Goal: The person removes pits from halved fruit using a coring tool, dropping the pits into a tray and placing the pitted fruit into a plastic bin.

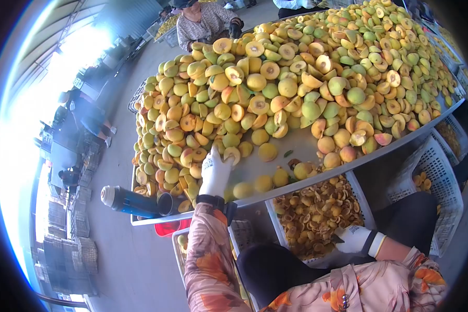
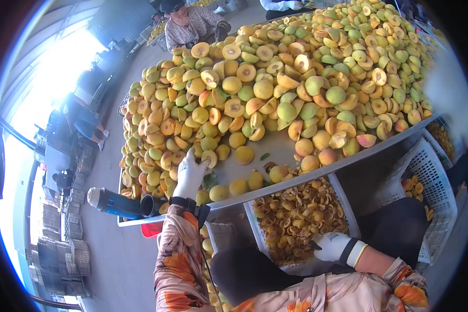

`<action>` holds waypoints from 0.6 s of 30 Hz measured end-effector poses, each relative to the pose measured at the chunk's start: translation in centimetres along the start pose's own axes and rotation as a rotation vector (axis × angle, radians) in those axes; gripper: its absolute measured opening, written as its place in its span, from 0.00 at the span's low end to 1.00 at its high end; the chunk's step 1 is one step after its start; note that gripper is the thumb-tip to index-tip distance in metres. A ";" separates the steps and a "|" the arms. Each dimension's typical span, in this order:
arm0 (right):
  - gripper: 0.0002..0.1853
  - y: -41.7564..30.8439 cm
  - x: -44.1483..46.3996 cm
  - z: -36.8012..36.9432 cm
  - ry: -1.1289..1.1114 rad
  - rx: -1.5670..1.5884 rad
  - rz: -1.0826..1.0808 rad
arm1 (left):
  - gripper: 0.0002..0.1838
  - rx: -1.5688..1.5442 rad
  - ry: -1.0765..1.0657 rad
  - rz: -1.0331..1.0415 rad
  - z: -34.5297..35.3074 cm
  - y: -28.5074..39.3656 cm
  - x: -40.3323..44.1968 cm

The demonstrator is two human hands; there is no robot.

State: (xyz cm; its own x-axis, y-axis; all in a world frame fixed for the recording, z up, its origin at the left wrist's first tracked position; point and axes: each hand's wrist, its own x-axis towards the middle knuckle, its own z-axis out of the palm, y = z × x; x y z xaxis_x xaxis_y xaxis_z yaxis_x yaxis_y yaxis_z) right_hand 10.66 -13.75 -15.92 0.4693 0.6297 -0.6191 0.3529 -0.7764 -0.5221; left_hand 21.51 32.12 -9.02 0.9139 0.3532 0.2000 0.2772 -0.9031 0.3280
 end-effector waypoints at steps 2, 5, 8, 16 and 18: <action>0.25 1.1 0.4 0.8 0.011 0.013 -0.039 | 0.40 0.087 -0.162 -0.047 1.9 0.1 2.5; 0.25 -0.7 -0.7 -1.5 0.014 0.104 -0.073 | 0.35 -0.021 -0.085 -0.078 3.4 0.6 2.7; 0.24 -1.0 -1.0 -2.3 0.042 0.105 -0.094 | 0.29 -0.208 -0.065 -0.152 1.9 2.0 1.4; 0.19 -3.2 -3.4 -3.2 0.538 0.231 -0.304 | 0.14 -1.796 -0.135 -0.368 -1.9 10.3 -9.3; 0.19 -5.0 -4.7 -4.1 0.598 0.246 -0.350 | 0.16 -1.890 -0.214 -0.347 -2.2 13.4 -13.4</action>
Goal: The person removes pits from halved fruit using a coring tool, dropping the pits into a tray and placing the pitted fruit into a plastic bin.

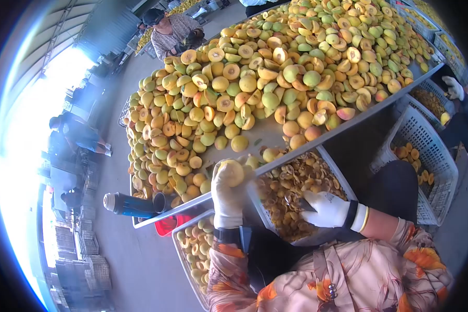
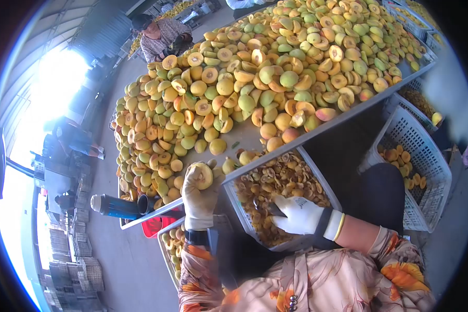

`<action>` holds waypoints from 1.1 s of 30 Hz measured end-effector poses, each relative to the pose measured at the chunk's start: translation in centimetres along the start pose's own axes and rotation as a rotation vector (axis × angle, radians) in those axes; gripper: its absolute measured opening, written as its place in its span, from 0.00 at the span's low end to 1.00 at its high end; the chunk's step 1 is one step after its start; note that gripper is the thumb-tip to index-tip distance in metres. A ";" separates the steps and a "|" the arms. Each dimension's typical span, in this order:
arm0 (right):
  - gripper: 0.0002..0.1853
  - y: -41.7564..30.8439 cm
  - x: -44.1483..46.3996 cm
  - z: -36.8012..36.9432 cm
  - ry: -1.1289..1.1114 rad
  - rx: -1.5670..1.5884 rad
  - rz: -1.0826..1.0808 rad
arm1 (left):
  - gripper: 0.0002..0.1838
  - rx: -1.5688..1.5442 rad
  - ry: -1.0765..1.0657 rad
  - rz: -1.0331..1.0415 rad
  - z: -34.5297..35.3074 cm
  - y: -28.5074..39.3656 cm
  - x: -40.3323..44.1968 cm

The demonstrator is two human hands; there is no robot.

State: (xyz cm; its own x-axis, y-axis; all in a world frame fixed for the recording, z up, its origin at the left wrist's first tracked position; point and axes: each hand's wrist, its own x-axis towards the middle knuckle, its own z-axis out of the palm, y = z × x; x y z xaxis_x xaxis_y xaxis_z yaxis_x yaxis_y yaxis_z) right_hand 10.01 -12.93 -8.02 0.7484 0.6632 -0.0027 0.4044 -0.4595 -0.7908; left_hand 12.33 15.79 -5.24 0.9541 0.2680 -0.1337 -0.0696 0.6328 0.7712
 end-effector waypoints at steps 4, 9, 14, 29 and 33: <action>0.21 -3.5 -0.6 -0.7 0.090 0.028 -0.122 | 0.23 0.546 -0.039 0.247 2.9 -4.0 -6.3; 0.18 -4.9 -2.6 -0.5 0.148 0.043 -0.232 | 0.21 0.542 0.053 0.277 8.6 -4.6 -12.6; 0.16 -6.4 -5.2 -1.2 0.172 0.033 -0.286 | 0.27 0.417 0.068 0.291 10.1 -5.4 -15.4; 0.16 -7.5 -7.2 -3.3 0.055 0.197 -0.265 | 0.28 0.489 0.008 0.317 12.5 -4.9 -16.9; 0.14 -7.6 -6.9 -2.5 0.160 0.244 -0.276 | 0.30 0.505 0.024 0.427 13.6 -5.0 -16.9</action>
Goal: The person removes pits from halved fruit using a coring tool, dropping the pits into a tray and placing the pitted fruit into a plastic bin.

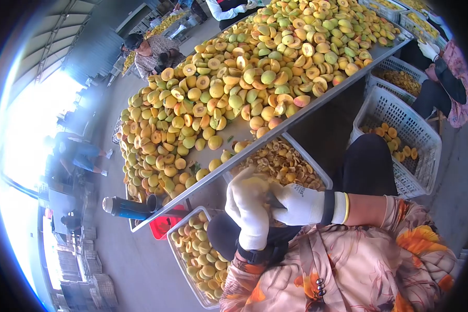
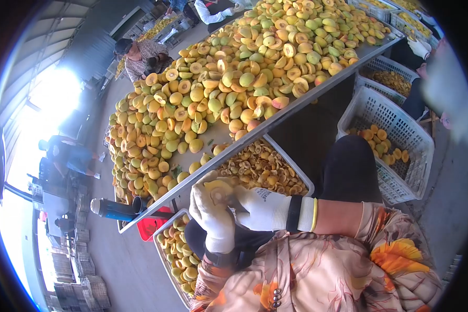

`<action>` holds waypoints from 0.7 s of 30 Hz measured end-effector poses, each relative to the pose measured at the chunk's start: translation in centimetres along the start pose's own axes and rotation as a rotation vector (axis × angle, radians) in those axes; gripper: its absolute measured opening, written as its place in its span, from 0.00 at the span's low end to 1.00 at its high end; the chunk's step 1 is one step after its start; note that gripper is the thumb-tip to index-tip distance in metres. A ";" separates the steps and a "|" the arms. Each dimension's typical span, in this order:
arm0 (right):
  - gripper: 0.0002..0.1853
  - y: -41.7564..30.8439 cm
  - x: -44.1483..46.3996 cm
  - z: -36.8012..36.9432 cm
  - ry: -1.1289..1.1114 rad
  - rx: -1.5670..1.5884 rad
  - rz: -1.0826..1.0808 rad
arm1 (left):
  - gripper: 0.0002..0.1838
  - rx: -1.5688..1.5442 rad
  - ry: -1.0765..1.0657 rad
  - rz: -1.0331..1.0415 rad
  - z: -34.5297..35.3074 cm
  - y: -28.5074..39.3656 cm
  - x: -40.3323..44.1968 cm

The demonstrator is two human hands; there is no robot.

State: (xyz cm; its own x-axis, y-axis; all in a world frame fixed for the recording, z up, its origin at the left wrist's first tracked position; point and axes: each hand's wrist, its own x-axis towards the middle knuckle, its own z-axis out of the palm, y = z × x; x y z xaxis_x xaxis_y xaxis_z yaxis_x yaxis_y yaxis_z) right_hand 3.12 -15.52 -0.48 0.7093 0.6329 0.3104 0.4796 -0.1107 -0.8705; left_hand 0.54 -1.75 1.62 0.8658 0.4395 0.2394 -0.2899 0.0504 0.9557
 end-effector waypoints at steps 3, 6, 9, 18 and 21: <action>0.16 0.5 0.4 -0.3 -0.063 -0.068 0.012 | 0.30 0.042 -0.035 0.011 -1.1 -0.8 0.4; 0.21 1.1 0.7 -1.2 -0.142 -0.125 -0.026 | 0.29 0.082 -0.133 -0.109 -2.0 -0.2 1.2; 0.20 0.7 1.1 -1.6 -0.187 -0.056 0.012 | 0.25 0.076 -0.148 -0.197 -2.1 0.1 1.8; 0.15 1.8 1.4 -1.5 -0.194 -0.043 -0.017 | 0.22 0.038 -0.090 -0.119 -1.8 -1.4 1.4; 0.17 1.4 1.7 -1.9 -0.266 -0.135 0.045 | 0.23 -0.006 -0.078 -0.209 -1.8 -1.2 1.9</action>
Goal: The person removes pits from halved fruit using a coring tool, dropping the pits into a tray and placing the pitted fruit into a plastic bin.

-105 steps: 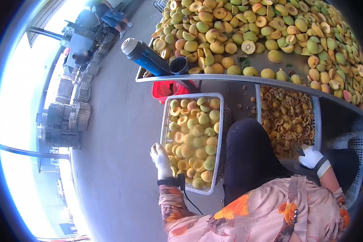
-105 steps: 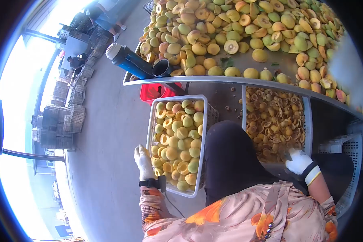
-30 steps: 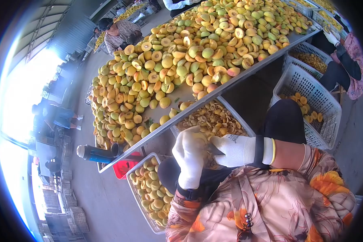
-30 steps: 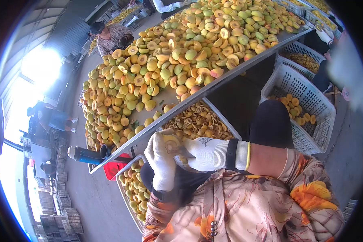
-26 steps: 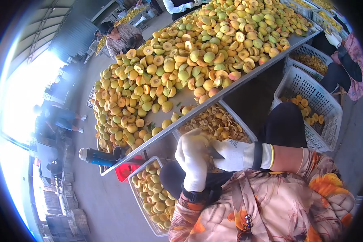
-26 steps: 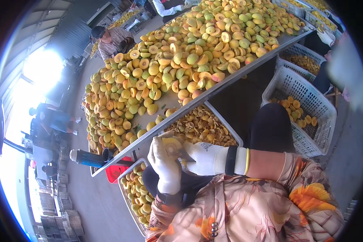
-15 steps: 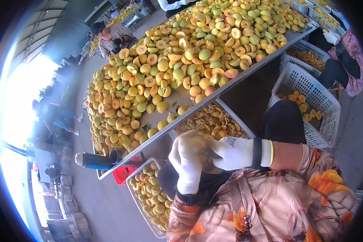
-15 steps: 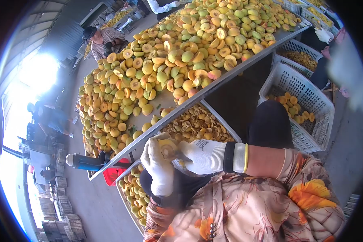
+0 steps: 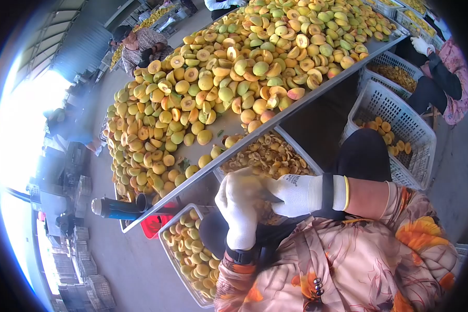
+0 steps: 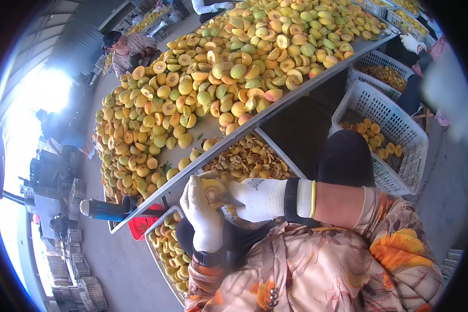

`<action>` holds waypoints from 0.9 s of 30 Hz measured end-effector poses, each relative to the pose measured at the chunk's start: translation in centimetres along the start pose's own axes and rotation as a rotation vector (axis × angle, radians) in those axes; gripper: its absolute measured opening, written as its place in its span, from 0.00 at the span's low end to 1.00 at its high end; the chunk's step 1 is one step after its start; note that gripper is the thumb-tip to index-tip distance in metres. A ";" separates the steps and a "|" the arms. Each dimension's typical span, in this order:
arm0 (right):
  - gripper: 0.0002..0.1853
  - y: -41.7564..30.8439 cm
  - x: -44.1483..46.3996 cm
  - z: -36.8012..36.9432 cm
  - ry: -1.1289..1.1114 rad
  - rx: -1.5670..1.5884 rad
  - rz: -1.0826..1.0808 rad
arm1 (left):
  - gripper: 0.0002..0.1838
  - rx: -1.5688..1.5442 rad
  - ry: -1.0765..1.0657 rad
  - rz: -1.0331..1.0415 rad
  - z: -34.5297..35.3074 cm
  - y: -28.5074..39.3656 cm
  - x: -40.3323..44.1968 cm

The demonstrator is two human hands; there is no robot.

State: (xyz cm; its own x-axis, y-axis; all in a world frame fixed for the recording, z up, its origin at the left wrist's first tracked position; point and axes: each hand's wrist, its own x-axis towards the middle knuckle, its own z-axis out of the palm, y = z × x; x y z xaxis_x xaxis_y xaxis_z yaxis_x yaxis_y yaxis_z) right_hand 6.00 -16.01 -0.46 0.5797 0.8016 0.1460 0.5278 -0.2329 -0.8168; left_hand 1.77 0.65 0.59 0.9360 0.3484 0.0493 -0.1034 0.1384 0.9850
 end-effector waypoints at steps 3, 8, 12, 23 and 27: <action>0.18 0.0 0.0 0.2 0.010 0.104 0.015 | 0.24 0.029 0.000 0.062 0.1 0.1 0.0; 0.15 -0.3 0.2 -1.8 -0.068 -0.062 0.122 | 0.24 0.097 -0.053 -0.063 -0.5 -0.2 0.7; 0.12 0.0 0.4 -1.7 -0.085 -0.171 0.134 | 0.23 0.141 -0.145 -0.089 -0.7 0.8 1.3; 0.21 2.5 0.5 0.8 0.100 0.327 0.032 | 0.21 -0.140 -0.007 -0.010 0.1 -2.4 1.1; 0.20 1.3 -0.3 0.6 0.123 0.577 0.212 | 0.17 -0.308 0.008 -0.071 -0.7 -2.0 1.2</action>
State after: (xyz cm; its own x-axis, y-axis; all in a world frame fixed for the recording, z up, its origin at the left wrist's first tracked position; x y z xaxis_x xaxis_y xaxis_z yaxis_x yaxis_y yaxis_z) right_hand 6.12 -16.21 -1.90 0.7205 0.6932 -0.0174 -0.0068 -0.0181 -0.9998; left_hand 2.89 1.48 -1.41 0.9419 0.3352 -0.0208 -0.1356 0.4364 0.8895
